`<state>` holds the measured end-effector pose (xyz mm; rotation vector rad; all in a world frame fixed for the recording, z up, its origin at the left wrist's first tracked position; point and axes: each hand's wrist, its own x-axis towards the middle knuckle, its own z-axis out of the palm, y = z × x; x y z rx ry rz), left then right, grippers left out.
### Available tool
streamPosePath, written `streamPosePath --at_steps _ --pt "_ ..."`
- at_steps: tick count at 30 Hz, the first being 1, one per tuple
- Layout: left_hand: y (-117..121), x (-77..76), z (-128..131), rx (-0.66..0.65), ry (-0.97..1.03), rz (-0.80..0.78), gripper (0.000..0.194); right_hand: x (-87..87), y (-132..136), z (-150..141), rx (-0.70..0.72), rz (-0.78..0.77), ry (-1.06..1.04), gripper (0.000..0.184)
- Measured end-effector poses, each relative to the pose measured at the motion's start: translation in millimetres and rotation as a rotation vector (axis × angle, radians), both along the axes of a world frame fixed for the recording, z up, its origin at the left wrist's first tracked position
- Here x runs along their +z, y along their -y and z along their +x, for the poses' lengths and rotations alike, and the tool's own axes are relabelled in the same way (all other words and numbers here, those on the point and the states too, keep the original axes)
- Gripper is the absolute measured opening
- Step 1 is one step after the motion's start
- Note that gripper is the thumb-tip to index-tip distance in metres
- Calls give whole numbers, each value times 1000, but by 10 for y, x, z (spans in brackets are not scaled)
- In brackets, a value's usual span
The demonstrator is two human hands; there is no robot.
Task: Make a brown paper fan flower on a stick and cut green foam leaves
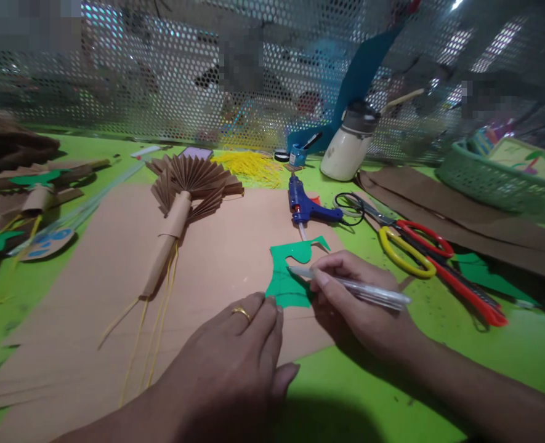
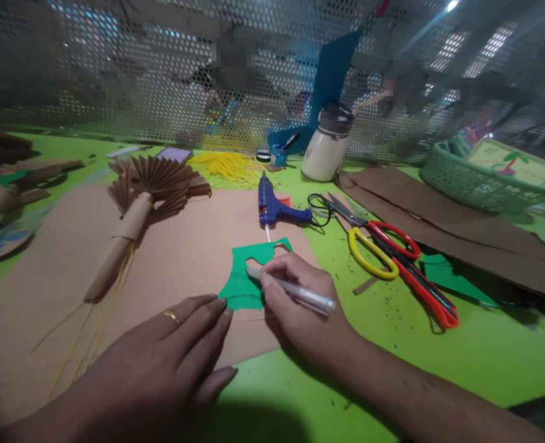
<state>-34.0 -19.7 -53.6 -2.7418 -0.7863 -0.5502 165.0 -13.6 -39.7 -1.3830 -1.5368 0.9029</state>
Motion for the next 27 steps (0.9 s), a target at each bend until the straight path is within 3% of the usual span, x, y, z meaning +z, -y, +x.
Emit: streamPosePath --at_steps 4,11,27 --pt "-3 -59 0 -11 18 23 24 -20 -3 -6 32 -3 -19 11" --pt "-12 18 9 -10 -14 14 24 -17 -5 -41 24 31 19 11" --pt "-16 19 15 -8 27 7 25 -89 24 -40 29 35 -63 12"
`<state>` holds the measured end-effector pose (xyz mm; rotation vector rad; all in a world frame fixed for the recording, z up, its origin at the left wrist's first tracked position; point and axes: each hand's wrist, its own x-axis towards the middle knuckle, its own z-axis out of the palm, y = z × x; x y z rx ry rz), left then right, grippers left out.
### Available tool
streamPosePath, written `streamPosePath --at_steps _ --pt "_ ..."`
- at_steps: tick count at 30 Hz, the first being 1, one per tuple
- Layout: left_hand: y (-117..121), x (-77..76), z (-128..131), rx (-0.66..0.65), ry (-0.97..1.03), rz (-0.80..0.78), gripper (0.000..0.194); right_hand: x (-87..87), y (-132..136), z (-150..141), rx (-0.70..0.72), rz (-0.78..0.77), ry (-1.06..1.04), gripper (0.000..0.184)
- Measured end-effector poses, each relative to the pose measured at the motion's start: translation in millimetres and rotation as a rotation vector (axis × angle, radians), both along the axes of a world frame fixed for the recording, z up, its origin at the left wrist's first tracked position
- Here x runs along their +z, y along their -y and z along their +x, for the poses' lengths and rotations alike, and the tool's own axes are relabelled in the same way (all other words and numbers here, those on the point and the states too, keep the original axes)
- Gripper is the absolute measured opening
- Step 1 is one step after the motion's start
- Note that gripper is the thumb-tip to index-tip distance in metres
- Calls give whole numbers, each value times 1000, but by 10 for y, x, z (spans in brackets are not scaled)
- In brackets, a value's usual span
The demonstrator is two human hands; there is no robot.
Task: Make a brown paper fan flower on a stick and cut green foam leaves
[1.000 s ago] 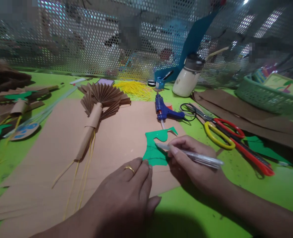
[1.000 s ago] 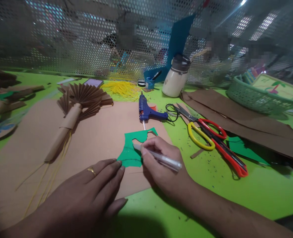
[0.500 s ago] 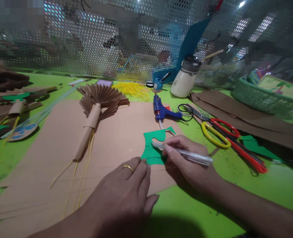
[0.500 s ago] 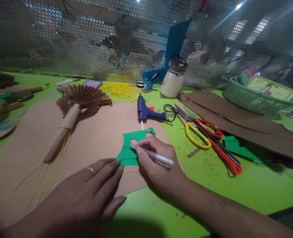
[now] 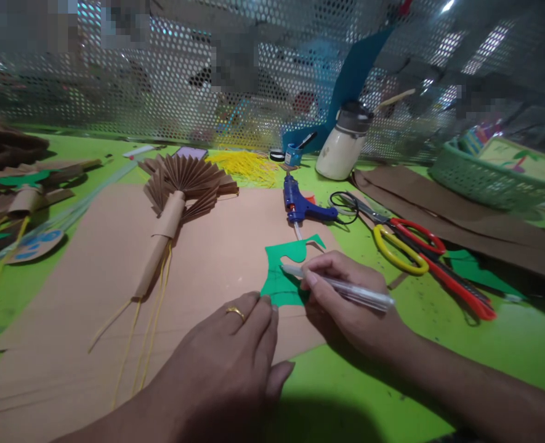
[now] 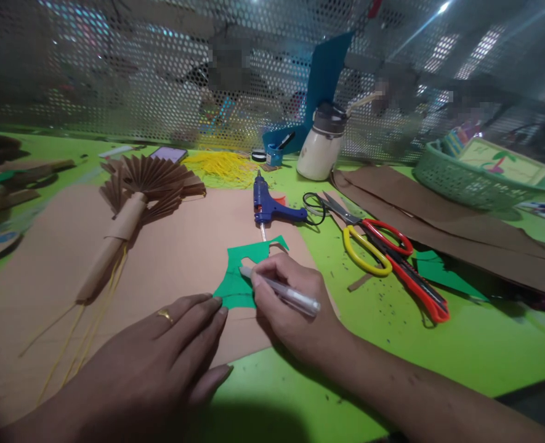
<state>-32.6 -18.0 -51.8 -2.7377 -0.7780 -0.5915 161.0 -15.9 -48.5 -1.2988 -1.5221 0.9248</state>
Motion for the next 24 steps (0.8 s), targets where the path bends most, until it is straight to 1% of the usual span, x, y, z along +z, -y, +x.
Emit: streamPosePath --at_steps 3,7,12,15,18,24 --pt "2 32 -1 1 -29 -17 26 0 8 2 11 -17 -14 12" --pt "-4 33 5 -16 -30 13 25 -28 12 7 26 -33 -29 12" --pt "-3 -31 0 -20 -38 12 25 -60 -14 14 2 53 10 9" --pt "6 -36 -9 -16 -35 -4 25 -50 -25 14 -2 88 51 8" --pt "13 3 -7 -15 -34 -30 26 -31 -19 10 -3 122 87 8" --pt "18 91 20 -15 -66 -60 27 -34 17 11 32 104 100 9"
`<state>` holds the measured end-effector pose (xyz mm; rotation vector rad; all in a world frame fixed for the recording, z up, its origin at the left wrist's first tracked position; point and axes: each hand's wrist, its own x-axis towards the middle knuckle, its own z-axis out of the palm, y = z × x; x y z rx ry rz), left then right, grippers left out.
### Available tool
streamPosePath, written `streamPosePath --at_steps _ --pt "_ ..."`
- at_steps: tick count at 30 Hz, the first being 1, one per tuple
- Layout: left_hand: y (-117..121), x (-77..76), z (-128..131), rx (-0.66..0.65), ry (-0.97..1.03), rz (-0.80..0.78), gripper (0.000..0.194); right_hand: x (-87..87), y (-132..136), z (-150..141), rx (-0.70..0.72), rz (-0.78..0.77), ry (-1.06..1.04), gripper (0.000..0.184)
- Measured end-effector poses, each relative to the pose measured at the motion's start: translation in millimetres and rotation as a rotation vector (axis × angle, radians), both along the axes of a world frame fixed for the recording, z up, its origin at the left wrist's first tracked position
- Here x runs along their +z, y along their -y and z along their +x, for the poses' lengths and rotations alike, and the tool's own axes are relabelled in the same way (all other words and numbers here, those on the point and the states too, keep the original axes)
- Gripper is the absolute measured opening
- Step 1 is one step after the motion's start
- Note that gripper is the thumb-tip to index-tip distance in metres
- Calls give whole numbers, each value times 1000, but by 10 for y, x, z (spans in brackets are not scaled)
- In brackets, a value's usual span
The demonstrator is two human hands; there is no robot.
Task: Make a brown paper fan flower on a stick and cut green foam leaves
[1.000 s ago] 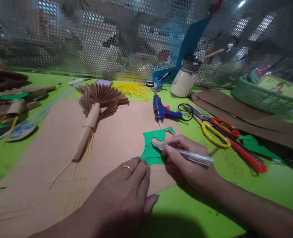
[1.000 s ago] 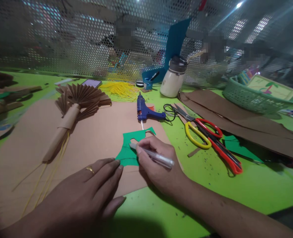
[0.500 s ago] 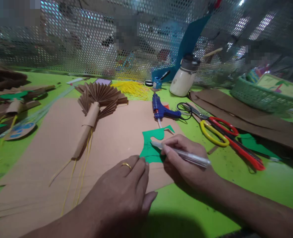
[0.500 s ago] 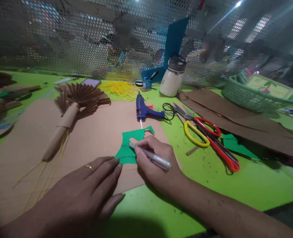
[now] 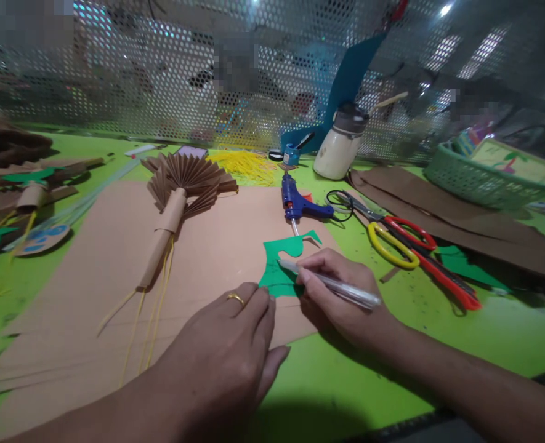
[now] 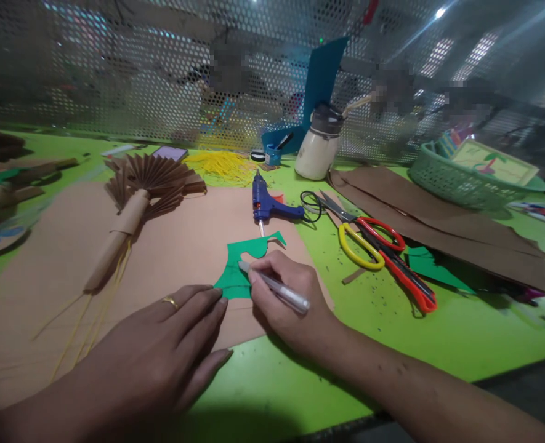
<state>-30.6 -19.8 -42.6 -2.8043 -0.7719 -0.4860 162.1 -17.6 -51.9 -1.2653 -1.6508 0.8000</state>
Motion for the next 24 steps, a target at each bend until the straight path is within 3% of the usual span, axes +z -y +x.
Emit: streamPosePath --at_steps 11,24 --pt "68 65 -12 56 -81 -118 30 105 24 21 5 84 151 9" --pt "72 81 -15 56 -120 -105 31 78 94 62 17 54 114 9"
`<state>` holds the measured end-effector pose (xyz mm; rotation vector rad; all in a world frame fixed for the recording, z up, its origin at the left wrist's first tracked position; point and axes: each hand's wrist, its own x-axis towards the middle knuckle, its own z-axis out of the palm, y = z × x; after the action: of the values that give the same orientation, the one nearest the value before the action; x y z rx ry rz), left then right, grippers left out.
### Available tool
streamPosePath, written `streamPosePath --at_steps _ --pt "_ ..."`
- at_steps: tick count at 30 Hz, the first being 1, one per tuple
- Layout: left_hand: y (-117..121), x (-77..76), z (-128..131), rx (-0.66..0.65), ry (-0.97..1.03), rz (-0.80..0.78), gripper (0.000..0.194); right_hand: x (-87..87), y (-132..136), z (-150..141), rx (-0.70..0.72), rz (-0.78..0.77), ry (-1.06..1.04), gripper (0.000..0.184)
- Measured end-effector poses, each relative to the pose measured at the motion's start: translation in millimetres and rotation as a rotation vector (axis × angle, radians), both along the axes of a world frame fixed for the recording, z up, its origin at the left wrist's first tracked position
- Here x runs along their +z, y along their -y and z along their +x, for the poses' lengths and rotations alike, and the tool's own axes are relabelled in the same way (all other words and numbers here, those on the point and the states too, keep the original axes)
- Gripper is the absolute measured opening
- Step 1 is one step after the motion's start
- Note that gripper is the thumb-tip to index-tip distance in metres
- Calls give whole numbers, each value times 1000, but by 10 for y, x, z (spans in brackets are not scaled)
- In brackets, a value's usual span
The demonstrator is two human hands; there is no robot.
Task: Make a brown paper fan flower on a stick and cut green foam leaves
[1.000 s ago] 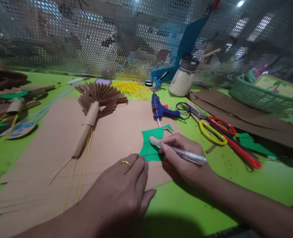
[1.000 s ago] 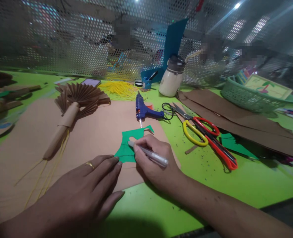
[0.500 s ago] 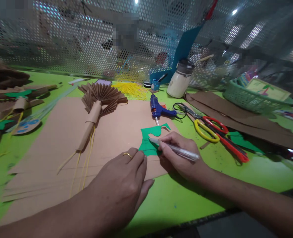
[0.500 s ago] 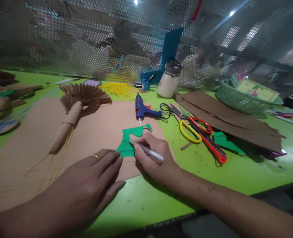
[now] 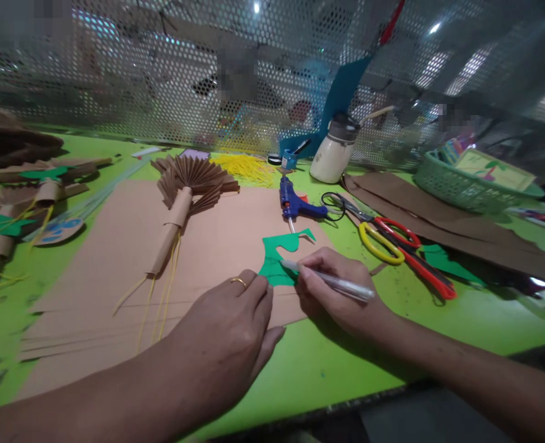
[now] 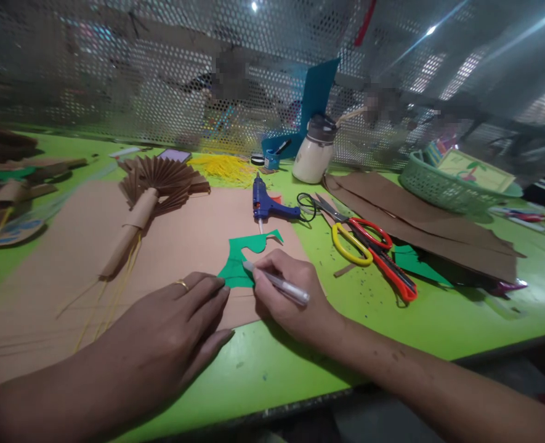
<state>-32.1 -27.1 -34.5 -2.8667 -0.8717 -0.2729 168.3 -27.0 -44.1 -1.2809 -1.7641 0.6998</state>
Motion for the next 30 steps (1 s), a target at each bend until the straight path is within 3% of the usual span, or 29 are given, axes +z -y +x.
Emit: streamPosePath --at_steps 19,26,30 --pt "-5 17 7 12 -8 -33 33 -48 275 116 -47 -54 32 8" --pt "5 13 8 15 -9 -46 31 133 -53 23 -66 -29 -53 13" --pt "1 16 6 27 -13 -35 31 193 -256 -63 -4 -51 -35 13"
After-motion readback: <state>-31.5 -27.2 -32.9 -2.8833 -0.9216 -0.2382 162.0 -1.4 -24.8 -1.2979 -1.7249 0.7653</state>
